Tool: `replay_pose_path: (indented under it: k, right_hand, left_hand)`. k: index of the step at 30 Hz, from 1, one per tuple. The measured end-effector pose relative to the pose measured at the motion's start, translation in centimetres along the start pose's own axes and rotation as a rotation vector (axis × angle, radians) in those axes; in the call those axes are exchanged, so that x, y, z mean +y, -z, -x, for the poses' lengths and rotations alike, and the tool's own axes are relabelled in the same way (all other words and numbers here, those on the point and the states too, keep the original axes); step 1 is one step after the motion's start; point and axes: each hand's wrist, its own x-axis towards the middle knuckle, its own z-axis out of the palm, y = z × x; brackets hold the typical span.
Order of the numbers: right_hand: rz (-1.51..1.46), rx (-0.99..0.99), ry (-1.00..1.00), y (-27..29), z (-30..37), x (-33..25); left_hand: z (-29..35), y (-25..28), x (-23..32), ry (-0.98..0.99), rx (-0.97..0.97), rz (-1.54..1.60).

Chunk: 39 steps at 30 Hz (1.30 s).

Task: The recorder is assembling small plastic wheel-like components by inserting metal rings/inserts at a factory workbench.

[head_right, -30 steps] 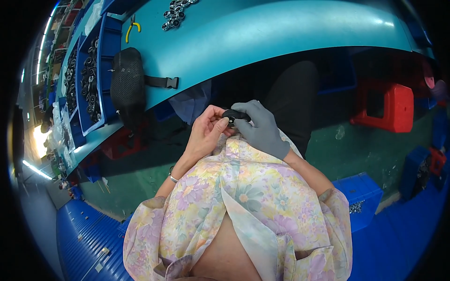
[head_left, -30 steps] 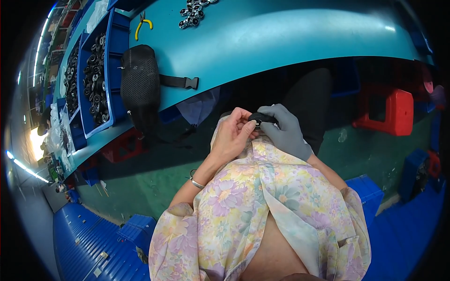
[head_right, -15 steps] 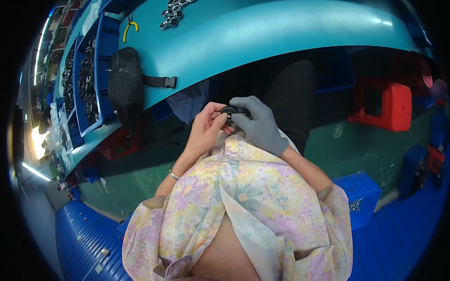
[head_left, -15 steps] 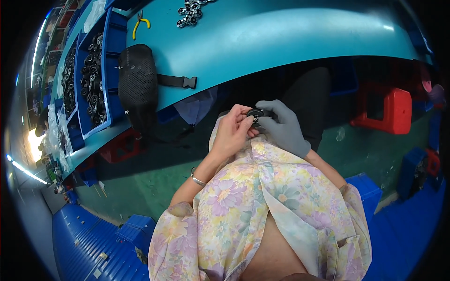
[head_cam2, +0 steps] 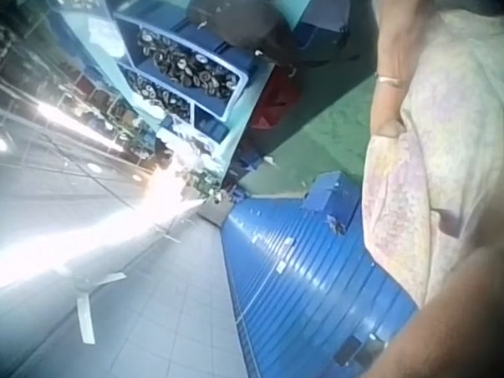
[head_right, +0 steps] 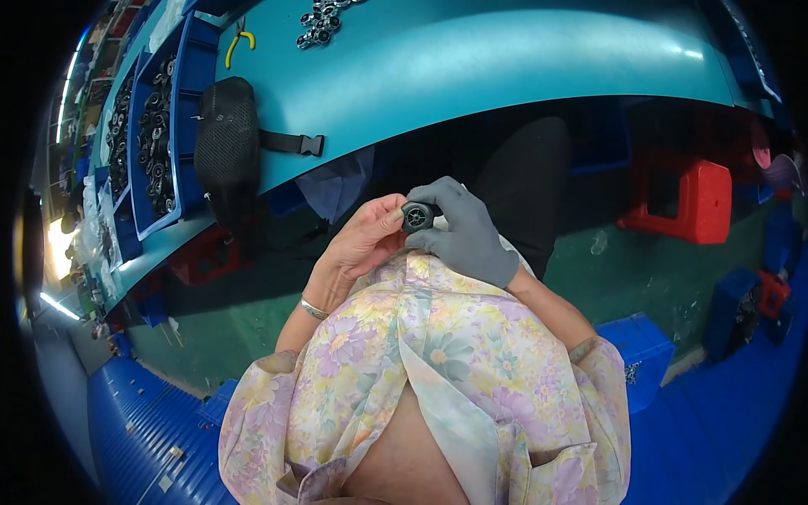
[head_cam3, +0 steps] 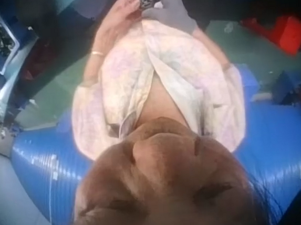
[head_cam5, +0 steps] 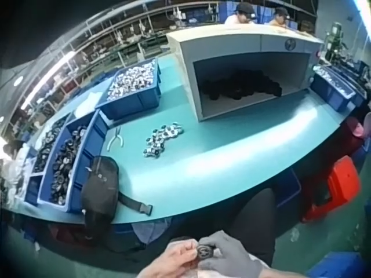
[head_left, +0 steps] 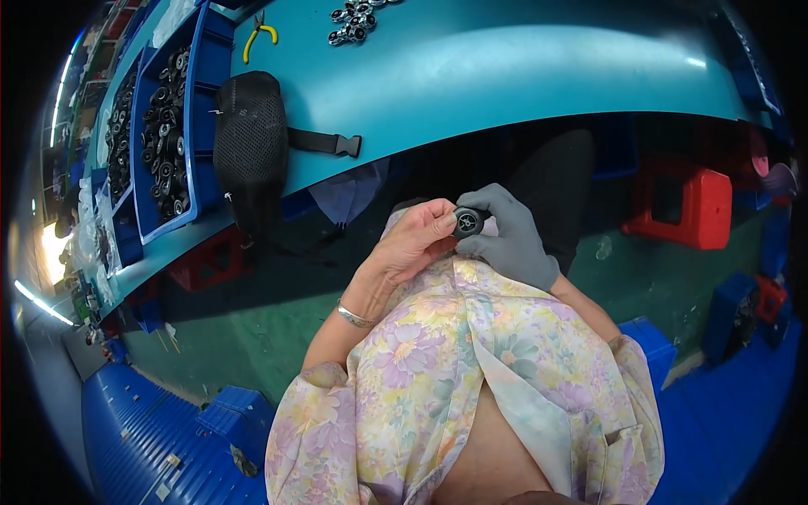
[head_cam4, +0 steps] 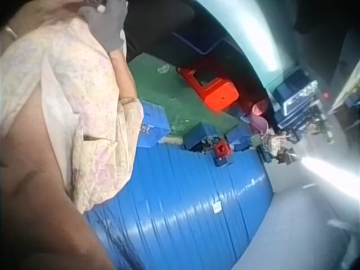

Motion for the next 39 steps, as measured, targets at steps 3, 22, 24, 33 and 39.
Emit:
replay_pose_path:
  k: [3,22,24,33,39]
  right_hand:
    - [-0.042,0.009,-0.004,-0.1,-0.3,-0.5]
    - [0.231,0.078,0.199,-3.1,-2.8,-3.1]
    - [0.244,0.097,0.214,-3.2,-3.2,-3.4]
    - [0.247,0.193,0.204,-4.2,-3.5,-2.6]
    - [0.029,0.153,0.052,-4.0,-4.0,-3.4]
  left_hand:
    - [0.1,-1.0,0.4,-0.025,-0.018,0.09]
    - [0.0,1.2,0.3,-0.255,-0.288,0.358]
    - [0.1,1.4,0.4,-0.278,-0.288,0.369]
    - [0.9,1.5,1.5,-0.428,-0.094,0.255]
    - [1.3,1.2,1.6,-0.556,0.141,-0.033]
